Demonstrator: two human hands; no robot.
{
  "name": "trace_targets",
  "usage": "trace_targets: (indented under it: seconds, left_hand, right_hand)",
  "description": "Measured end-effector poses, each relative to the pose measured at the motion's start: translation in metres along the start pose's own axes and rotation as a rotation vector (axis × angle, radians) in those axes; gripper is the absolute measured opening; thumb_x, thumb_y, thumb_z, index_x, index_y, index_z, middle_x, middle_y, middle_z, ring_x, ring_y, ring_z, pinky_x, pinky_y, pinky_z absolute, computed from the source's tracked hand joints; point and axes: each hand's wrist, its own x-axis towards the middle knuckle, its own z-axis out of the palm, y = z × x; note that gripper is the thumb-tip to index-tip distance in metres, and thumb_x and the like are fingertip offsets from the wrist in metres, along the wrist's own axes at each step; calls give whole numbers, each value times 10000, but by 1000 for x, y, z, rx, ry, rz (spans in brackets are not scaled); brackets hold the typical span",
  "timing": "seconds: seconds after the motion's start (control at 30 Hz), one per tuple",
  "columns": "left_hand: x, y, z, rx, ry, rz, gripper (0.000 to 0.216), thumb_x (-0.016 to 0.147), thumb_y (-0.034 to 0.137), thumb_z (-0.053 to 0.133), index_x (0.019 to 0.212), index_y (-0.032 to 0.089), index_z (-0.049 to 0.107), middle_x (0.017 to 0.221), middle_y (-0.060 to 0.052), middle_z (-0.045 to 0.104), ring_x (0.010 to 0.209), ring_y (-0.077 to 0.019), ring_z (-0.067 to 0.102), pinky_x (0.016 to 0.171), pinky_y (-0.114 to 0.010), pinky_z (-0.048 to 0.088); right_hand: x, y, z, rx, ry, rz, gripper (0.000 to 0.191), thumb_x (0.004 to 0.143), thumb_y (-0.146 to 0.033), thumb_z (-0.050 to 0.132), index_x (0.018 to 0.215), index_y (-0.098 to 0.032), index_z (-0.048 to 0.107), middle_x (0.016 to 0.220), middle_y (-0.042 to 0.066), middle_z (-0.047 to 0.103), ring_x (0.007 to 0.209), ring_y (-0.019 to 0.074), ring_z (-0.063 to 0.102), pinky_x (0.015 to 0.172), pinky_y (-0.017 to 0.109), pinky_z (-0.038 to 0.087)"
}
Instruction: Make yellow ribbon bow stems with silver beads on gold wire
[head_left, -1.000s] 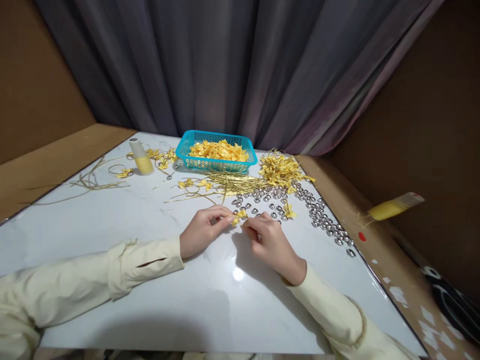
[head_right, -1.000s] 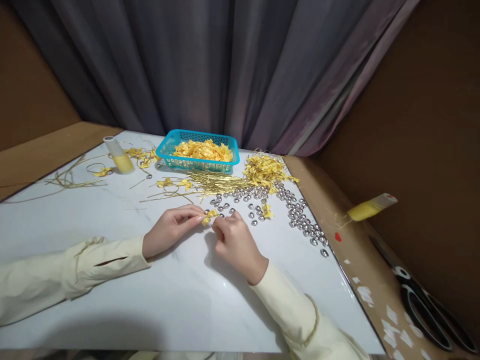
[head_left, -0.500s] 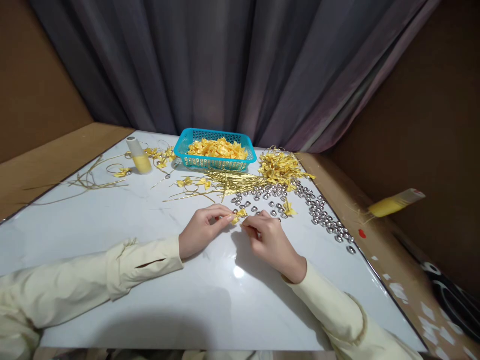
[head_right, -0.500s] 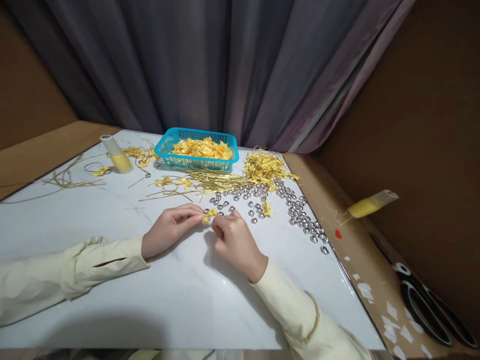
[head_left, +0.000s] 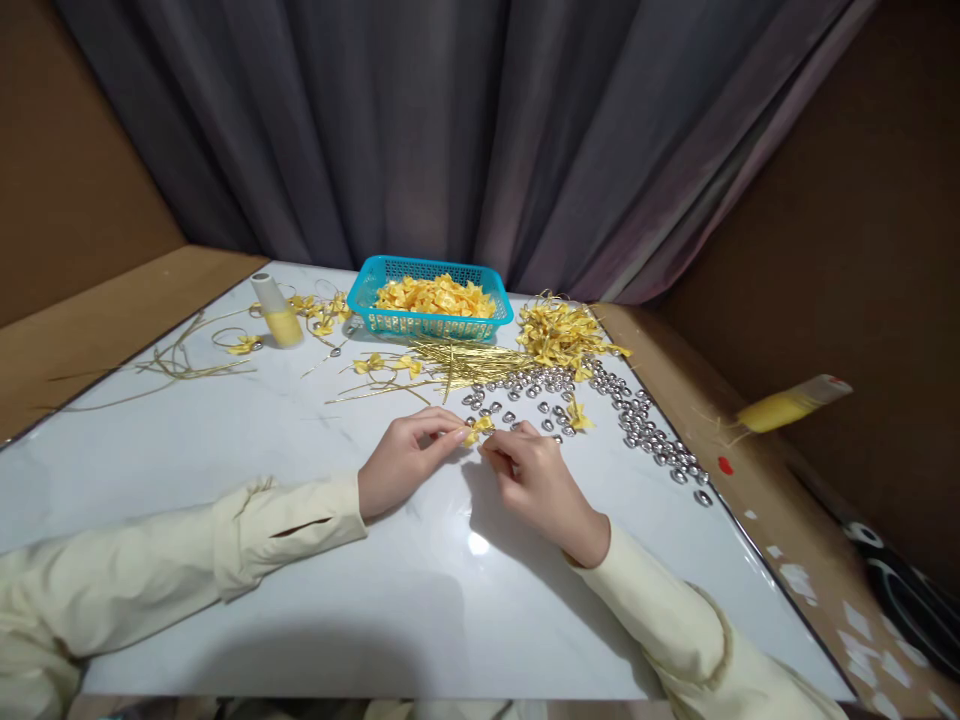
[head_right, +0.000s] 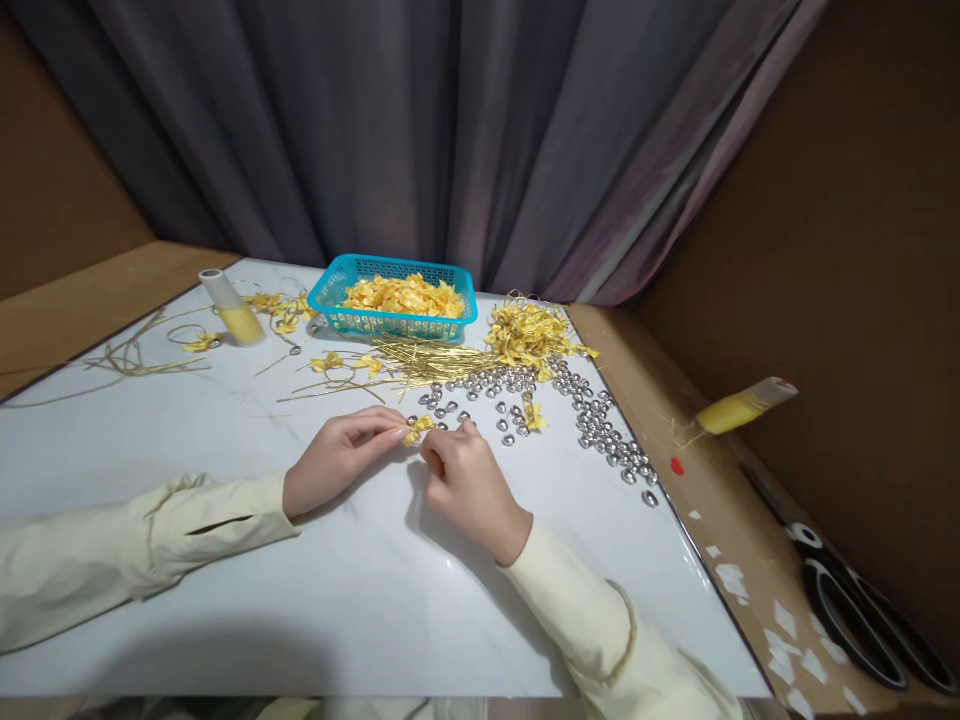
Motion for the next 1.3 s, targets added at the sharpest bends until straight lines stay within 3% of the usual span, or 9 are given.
trace_targets:
  seconds: [0.43,0.53,0.83,1.3]
  left_hand:
    - [1,7,4,-108,40,-159,185,781,292,594,713,142,678,820,-65,660,826,-188,582,765,-294,459]
    - [2,8,5,-163,28,-216,191,778,299,601,732,135,686,811,-60,664,821,-186,586,769,-290,459]
    - [2,11,4,-155,58,-204,154,768,271,608,734,143,686,822,-58,667,832,-188,584,789,-298,459]
    - [1,10,4,-221,43,-223,167,774,283,617,745,145,707,835,-53,670,847,-186,581,810,-293,444]
  right_hand:
    - [-1,-1,6,11,58,-3,210,687,-11,397,593,-199,400,476,-46,373,492,125,366,567,232,295]
    - [-1,-2,8,-16,80,-52,216,686,-8,377,597,-204,364,485,-49,352,483,122,326,565,236,283]
    - [-1,2,9,-100,64,-205,217,679,-1,351,628,-211,338,521,-49,333,485,125,282,595,268,268]
    - [1,-5,3,63,73,38,225,788,-93,430,592,-201,406,469,-49,373,471,115,369,551,233,303]
